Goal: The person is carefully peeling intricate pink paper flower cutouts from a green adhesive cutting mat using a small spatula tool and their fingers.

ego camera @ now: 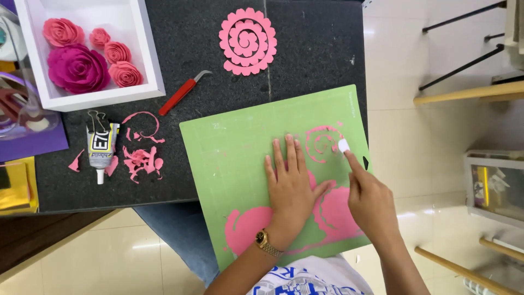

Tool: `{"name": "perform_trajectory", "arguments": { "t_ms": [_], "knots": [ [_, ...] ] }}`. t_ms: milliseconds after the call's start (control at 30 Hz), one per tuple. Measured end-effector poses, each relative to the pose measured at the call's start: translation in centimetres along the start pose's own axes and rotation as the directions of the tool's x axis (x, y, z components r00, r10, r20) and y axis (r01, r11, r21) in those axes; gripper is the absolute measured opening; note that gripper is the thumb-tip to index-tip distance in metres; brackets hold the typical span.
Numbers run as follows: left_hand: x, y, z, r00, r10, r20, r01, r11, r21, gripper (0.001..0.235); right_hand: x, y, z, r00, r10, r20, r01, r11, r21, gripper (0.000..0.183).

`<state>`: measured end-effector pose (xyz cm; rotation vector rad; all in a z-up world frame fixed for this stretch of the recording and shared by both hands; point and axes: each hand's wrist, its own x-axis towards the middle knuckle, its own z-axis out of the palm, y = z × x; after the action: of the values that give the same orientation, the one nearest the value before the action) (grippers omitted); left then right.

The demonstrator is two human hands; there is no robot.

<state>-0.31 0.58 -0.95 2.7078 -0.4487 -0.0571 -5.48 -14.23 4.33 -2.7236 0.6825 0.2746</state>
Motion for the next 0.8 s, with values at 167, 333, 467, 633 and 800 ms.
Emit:
{"name": "perform_trajectory", "arguments": {
  "t_ms": [167, 333, 467, 633, 800],
  "knots": [
    [0.5, -0.3, 0.3, 1.000, 0.010, 0.009, -0.010, 1.000, 0.009, 0.120, -2.6, -0.6, -0.2, 0.986, 0.101, 0.131, -0.061, 0.958, -0.280, 0.052],
    [0.2, -0.2, -0.2, 0.999, 0.007, 0.041, -0.006, 1.000, -0.019, 0.118, -1.4, -1.5, -0.2, 0.999, -0.040, 0.008, 0.041, 0.935, -0.353, 0.056],
    [0.5, -0.2, -0.1, 1.000, -0.003, 0.015, 0.003, 1.000, -0.004, 0.117, -0.1, -1.1, 0.2, 0.994, -0.106, -0.009, 0.096, 0.931, -0.353, 0.056],
    [0.3, -0.3, -0.2, 1.000, 0.000, 0.017, 0.001, 1.000, -0.011, 0.116, 1.8, -0.4, 2.0, 0.942, -0.297, -0.158, 0.224, 0.903, -0.367, 0.061],
    [0.1, -0.1, 0.5, 1.000, 0.004, 0.020, -0.004, 1.000, -0.021, 0.121, 4.5, -1.5, 2.0, 0.937, -0.329, -0.116, 0.281, 0.910, -0.304, 0.056]
  ]
}}
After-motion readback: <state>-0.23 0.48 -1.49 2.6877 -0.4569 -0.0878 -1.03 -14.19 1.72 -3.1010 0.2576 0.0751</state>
